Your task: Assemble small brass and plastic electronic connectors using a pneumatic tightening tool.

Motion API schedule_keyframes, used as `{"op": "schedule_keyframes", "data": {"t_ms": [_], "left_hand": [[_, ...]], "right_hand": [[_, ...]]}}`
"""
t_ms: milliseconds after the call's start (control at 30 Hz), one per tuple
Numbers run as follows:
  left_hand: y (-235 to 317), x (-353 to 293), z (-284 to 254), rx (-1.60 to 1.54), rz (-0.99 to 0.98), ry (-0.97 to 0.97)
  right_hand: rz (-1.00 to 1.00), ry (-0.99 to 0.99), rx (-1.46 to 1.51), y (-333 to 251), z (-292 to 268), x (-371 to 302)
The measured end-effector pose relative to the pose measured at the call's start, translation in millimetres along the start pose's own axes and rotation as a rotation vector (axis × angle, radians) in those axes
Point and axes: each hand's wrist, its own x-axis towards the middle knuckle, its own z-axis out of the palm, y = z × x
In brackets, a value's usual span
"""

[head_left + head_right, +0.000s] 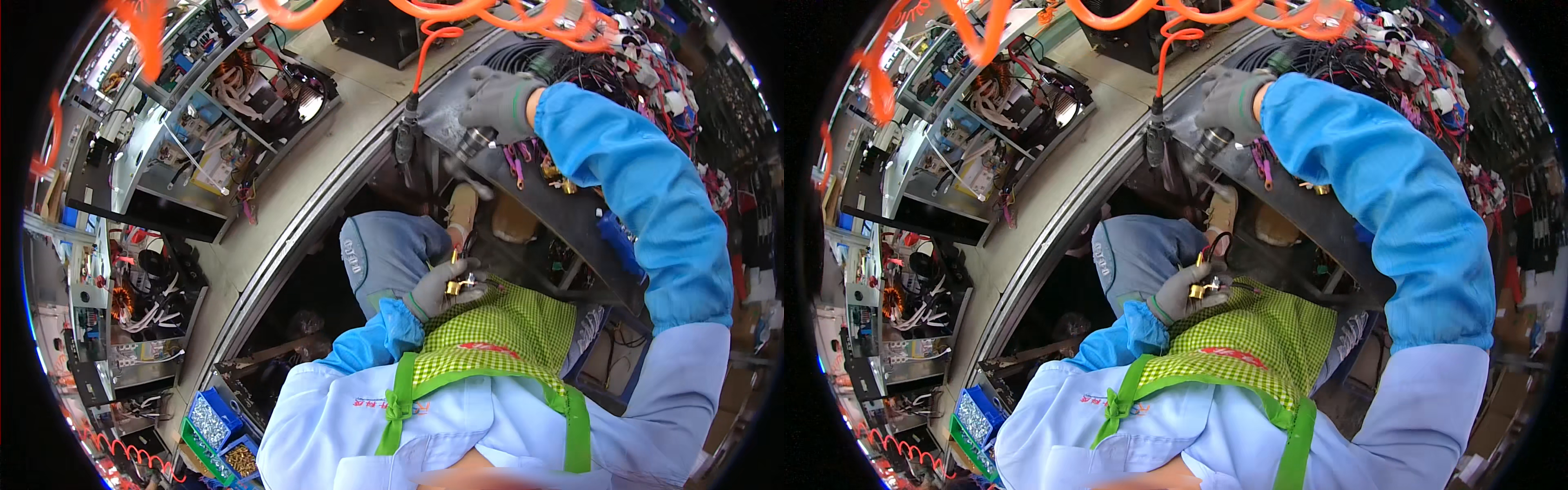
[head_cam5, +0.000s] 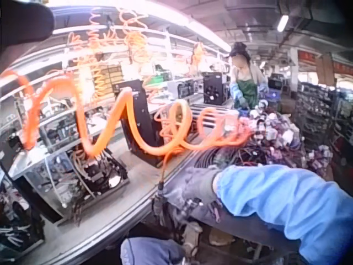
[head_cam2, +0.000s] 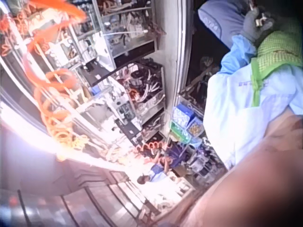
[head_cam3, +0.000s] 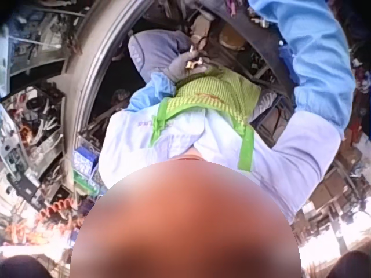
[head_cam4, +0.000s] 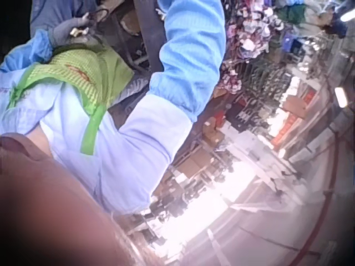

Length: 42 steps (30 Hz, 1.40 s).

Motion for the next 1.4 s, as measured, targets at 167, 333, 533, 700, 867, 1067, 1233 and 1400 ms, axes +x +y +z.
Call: {"op": "schedule_keyframes", "data": {"t_ms": [167,333,533,700,867,1067,1233,1400], "left_hand": [[0,-2,-3,0.129,-0.004,-0.107],[2,-1,4,0.116,-0.057,-0.062],[17,6,15,0.065,0.014,-0.098],[24,6,17,0.06,0.101,-0.106],[41,3,33,0.103,0.166,-0.019],[44,9,33,0.03,0.225,-0.067],[55,1,38,0.079,0.232,-0.02],[63,-15,40,-0.168,0.243,-0.032]], "right_hand": [[-0.312,0.307,-0.143,12,59,39],[-0.271,0.305,-0.074,29,97,67],[-0.054,-0.001,0.087,27,105,73],[-0.067,0.072,0.072,23,114,68],[-0.048,0.181,0.124,8,107,73],[0.066,0.111,0.167,-8,85,72],[0.142,0.265,0.308,-19,74,56],[-0.198,0.467,0.744,-89,15,9]]}}
